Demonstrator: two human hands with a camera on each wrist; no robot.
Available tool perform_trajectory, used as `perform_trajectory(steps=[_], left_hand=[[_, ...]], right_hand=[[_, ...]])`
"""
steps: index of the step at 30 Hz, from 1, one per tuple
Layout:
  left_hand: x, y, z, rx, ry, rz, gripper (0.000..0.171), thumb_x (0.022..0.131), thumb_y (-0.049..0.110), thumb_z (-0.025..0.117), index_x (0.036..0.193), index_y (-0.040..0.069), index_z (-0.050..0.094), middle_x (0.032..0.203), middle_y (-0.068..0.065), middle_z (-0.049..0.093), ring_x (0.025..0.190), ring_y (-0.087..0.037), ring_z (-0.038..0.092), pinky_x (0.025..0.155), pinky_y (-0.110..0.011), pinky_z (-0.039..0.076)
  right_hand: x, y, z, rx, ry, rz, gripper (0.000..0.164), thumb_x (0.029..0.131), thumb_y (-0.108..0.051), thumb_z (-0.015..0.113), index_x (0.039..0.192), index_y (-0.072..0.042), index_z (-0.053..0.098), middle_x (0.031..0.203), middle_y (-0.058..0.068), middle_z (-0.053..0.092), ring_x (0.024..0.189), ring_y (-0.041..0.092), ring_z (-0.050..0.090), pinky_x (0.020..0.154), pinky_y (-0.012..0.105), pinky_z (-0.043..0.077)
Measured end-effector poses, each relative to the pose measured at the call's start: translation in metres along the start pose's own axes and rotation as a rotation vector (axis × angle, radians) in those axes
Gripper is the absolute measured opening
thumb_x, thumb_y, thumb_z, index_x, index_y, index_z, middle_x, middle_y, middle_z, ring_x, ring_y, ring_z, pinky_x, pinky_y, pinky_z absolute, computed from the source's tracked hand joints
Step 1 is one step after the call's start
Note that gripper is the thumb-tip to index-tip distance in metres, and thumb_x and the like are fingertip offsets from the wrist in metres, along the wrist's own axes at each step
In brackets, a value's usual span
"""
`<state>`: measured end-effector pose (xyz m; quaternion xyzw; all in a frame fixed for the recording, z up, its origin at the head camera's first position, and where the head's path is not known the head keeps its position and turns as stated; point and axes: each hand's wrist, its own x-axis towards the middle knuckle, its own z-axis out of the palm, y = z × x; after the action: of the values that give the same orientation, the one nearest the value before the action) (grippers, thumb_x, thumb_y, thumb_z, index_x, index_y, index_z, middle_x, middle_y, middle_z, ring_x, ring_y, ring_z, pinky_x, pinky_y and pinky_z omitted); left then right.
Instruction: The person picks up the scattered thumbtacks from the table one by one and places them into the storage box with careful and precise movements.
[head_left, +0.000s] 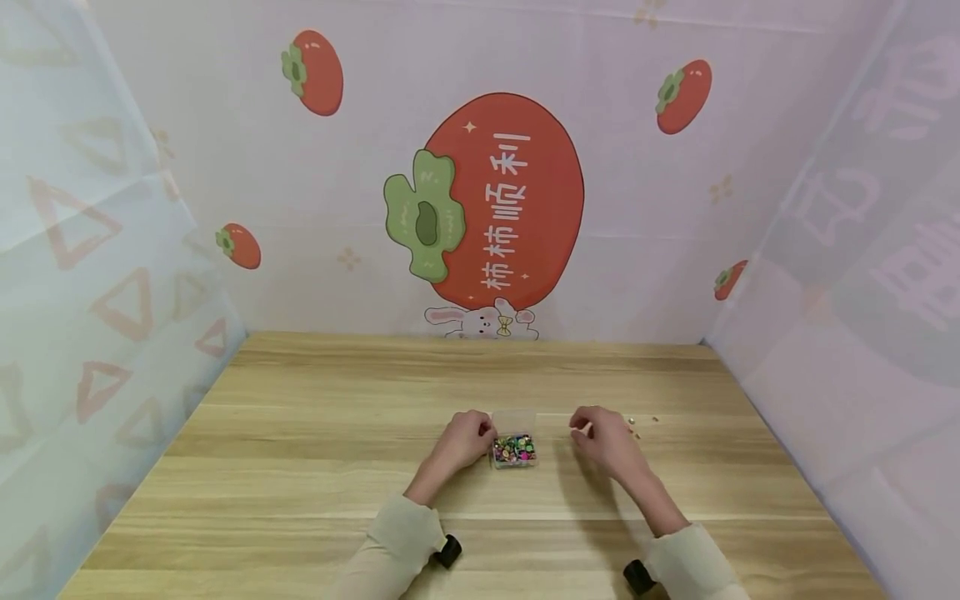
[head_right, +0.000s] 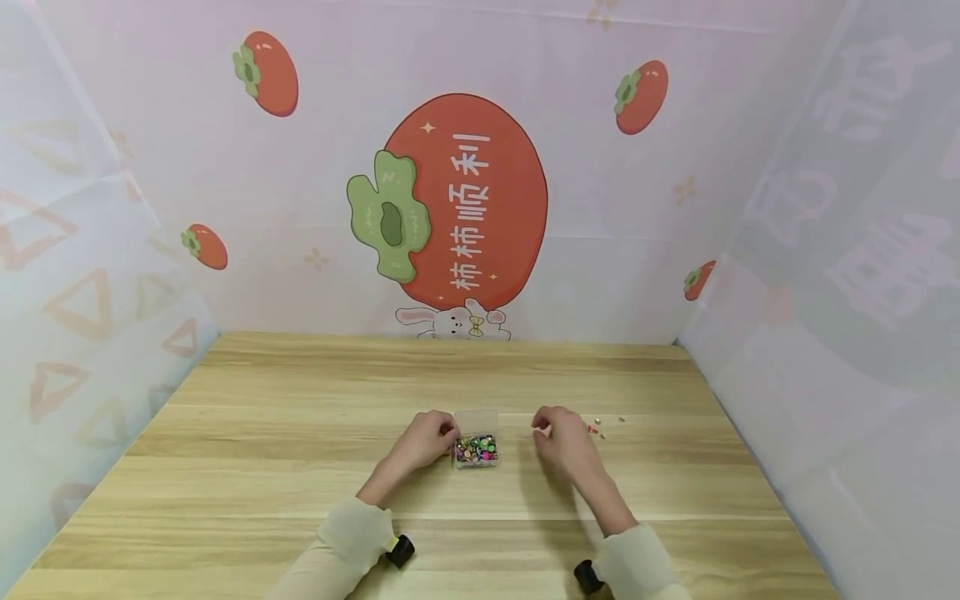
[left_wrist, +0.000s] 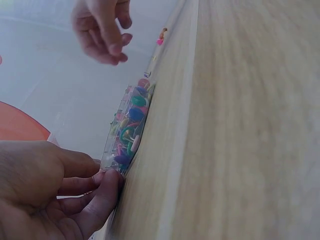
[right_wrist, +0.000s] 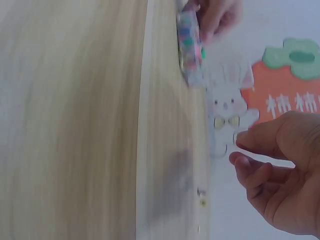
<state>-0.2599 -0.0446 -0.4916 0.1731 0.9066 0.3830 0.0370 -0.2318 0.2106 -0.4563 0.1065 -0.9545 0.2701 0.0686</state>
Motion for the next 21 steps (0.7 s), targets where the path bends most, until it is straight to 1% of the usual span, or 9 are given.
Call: perform_trajectory(steps=[3, 7, 9, 11, 15, 21], left_hand=[[0.001, -0.001, 0.0, 0.004, 0.002, -0.001, 0.017, 0.095, 0.009, 0.059, 0.083, 0.006, 0.07, 0.07, 0.0, 0.062, 0.058, -0.01, 0.048, 0.053, -0.021, 0.039], [0.001, -0.002, 0.0, 0.012, 0.004, 0.001, 0.017, 0.095, 0.009, 0.059, 0.082, 0.006, 0.069, 0.068, 0.0, 0.061, 0.057, -0.01, 0.047, 0.053, -0.021, 0.038], [0.0, -0.002, 0.0, 0.011, -0.001, 0.0, 0.017, 0.095, 0.01, 0.059, 0.082, 0.007, 0.069, 0.068, 0.001, 0.06, 0.057, -0.009, 0.047, 0.053, -0.021, 0.038], [0.0, -0.001, -0.001, 0.004, -0.009, 0.001, 0.018, 0.096, 0.01, 0.058, 0.082, 0.006, 0.069, 0.067, 0.001, 0.06, 0.056, -0.01, 0.047, 0.053, -0.022, 0.038], [-0.002, 0.0, -0.002, -0.006, -0.014, 0.001, 0.019, 0.096, 0.009, 0.058, 0.081, 0.007, 0.069, 0.066, 0.001, 0.059, 0.055, -0.01, 0.046, 0.053, -0.023, 0.038], [-0.003, 0.0, -0.002, -0.003, -0.01, -0.003, 0.018, 0.096, 0.01, 0.058, 0.082, 0.007, 0.069, 0.069, 0.0, 0.061, 0.057, -0.011, 0.047, 0.054, -0.023, 0.039]], right_hand=[[-0.002, 0.021, -0.012, -0.021, 0.027, 0.007, 0.011, 0.084, 0.001, 0.069, 0.094, -0.002, 0.071, 0.09, 0.011, 0.071, 0.07, 0.015, 0.061, 0.066, 0.034, 0.051], [-0.003, 0.047, -0.024, -0.062, 0.072, 0.007, 0.012, 0.08, 0.004, 0.069, 0.091, -0.001, 0.07, 0.087, 0.015, 0.07, 0.072, 0.023, 0.065, 0.069, 0.041, 0.053], [-0.005, 0.058, -0.027, -0.08, 0.062, 0.022, 0.012, 0.079, 0.005, 0.07, 0.09, 0.0, 0.069, 0.086, 0.016, 0.07, 0.074, 0.026, 0.065, 0.07, 0.044, 0.053], [-0.006, 0.065, -0.031, -0.095, 0.033, 0.044, 0.013, 0.078, 0.004, 0.069, 0.091, 0.001, 0.068, 0.087, 0.017, 0.068, 0.077, 0.028, 0.065, 0.071, 0.045, 0.053], [-0.009, 0.076, -0.035, -0.12, -0.03, 0.089, 0.016, 0.076, 0.004, 0.068, 0.092, 0.003, 0.067, 0.085, 0.017, 0.065, 0.078, 0.028, 0.06, 0.069, 0.045, 0.051], [-0.01, 0.087, -0.035, -0.148, -0.031, 0.104, 0.008, 0.077, 0.004, 0.07, 0.08, -0.002, 0.065, 0.072, 0.008, 0.061, 0.068, 0.021, 0.056, 0.063, 0.038, 0.047]])
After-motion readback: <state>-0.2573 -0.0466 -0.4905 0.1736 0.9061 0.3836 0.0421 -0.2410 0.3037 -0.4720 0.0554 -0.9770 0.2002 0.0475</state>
